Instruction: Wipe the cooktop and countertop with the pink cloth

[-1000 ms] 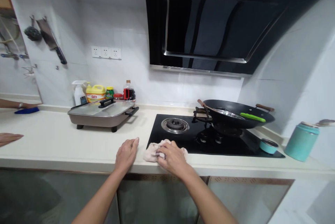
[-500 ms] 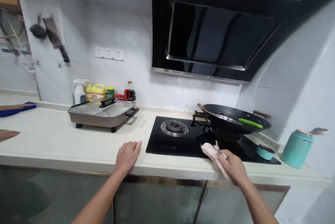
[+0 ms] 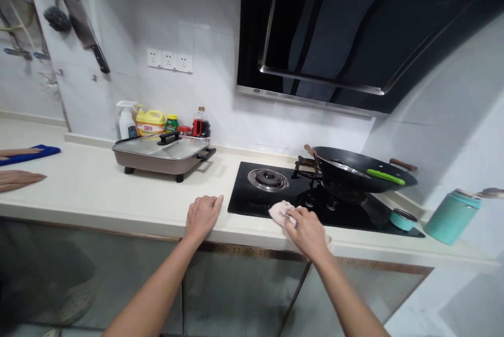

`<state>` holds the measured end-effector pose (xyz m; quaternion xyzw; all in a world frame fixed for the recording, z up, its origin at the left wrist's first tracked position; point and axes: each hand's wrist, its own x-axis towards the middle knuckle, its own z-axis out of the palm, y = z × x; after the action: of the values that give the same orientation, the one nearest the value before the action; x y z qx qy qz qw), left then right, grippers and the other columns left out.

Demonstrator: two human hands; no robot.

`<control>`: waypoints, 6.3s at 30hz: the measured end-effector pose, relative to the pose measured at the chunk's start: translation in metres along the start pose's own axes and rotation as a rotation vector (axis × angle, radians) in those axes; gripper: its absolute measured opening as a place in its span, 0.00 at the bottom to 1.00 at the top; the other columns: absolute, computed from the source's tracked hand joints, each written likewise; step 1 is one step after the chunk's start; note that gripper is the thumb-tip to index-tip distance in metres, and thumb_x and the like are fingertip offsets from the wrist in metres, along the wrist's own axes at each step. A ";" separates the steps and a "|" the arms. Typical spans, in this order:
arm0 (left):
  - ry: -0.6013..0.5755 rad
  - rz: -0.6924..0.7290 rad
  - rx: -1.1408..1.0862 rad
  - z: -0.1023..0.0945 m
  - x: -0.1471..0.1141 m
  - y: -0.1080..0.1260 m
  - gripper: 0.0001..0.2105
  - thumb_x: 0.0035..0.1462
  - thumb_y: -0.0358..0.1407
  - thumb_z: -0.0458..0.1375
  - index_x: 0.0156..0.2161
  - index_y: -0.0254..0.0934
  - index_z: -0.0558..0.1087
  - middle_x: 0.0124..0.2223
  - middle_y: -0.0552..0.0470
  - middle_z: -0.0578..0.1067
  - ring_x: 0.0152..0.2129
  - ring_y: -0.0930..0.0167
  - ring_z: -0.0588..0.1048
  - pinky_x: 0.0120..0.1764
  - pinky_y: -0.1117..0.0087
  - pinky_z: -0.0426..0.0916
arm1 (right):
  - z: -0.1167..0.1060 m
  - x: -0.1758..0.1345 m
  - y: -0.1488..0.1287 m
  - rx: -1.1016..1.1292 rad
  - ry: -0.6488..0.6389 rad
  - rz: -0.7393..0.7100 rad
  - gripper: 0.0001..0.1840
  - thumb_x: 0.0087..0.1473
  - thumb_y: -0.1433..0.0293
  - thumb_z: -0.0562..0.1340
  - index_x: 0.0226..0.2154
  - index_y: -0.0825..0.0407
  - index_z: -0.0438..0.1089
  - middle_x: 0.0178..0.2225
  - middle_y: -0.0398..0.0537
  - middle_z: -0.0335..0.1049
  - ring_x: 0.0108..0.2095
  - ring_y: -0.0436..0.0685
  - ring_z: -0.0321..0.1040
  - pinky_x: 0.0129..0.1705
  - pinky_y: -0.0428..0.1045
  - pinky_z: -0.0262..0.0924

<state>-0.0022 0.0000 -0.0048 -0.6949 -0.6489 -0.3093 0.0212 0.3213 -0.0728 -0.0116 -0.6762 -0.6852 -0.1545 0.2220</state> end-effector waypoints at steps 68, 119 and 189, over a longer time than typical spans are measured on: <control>0.024 -0.061 -0.173 -0.001 0.003 -0.007 0.26 0.71 0.51 0.43 0.39 0.41 0.81 0.46 0.45 0.82 0.46 0.62 0.77 0.46 0.65 0.65 | 0.004 0.036 -0.175 0.035 -0.147 -0.409 0.22 0.65 0.53 0.60 0.54 0.46 0.74 0.50 0.55 0.67 0.50 0.66 0.63 0.47 0.58 0.63; 0.032 -0.058 -0.045 -0.001 -0.004 0.005 0.24 0.70 0.49 0.46 0.35 0.41 0.82 0.43 0.43 0.83 0.47 0.57 0.75 0.49 0.59 0.64 | -0.019 0.004 0.087 -0.373 -0.234 -0.163 0.14 0.70 0.63 0.54 0.43 0.51 0.73 0.45 0.53 0.68 0.46 0.61 0.67 0.41 0.52 0.53; 0.069 -0.159 -0.052 -0.002 -0.003 0.007 0.26 0.71 0.50 0.44 0.40 0.42 0.83 0.48 0.41 0.81 0.50 0.57 0.74 0.53 0.58 0.65 | -0.028 0.005 0.098 -0.473 -0.279 -0.174 0.10 0.68 0.67 0.56 0.44 0.52 0.72 0.46 0.54 0.68 0.46 0.61 0.66 0.41 0.52 0.52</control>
<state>0.0035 -0.0042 -0.0021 -0.6305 -0.6925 -0.3506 0.0007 0.4216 -0.0794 0.0061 -0.6627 -0.7095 -0.2339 -0.0526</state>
